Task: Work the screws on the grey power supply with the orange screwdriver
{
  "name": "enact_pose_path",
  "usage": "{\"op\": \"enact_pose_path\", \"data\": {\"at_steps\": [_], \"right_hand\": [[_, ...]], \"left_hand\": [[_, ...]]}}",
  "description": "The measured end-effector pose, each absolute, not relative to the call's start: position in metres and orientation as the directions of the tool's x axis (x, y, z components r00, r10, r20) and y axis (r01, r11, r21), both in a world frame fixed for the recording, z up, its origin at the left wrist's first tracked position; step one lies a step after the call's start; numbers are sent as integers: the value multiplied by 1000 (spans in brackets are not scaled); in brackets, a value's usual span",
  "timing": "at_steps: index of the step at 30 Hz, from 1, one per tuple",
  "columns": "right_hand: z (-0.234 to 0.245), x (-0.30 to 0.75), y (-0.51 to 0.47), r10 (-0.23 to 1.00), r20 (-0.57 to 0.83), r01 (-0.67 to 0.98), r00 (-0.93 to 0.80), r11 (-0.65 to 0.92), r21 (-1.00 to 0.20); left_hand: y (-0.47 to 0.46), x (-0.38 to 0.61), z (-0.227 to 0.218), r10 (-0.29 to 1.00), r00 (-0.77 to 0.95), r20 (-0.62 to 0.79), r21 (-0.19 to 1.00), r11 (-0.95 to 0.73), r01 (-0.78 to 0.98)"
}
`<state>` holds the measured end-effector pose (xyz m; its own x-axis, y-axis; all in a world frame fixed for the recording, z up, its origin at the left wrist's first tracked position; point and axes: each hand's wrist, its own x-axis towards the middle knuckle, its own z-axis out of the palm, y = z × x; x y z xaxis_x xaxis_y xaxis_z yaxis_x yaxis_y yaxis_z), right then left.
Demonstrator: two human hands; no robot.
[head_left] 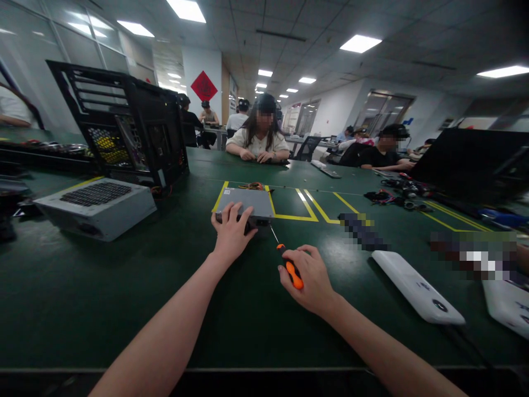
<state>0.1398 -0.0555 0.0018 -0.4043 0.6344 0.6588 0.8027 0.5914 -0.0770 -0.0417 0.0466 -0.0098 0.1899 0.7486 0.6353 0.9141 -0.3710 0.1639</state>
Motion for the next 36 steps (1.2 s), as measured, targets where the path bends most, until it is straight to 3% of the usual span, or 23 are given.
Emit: {"op": "enact_pose_path", "data": {"at_steps": [5,12,20,27,33,36], "right_hand": [[2,138,-56,634,605,822,-482,567,60],[5,137,-54,636,684,826,-356,557,-88],[7,137,-59,583,658,807,-477,586,66],[2,139,-56,608,681,794,-408,604,-64],[2,139,-56,602,622,795,-501,604,55],[3,139,-55,618,630,803,-471,596,15]], "left_hand": [[45,-40,-7,776,172,607,179,-343,922],[39,-34,-6,762,159,628,191,-349,918],[41,-35,-7,747,193,637,217,-413,884],[51,-39,-9,757,184,628,258,-424,868],[51,-39,-10,749,184,637,259,-432,864],[50,-39,-10,751,186,633,258,-431,865]]}}
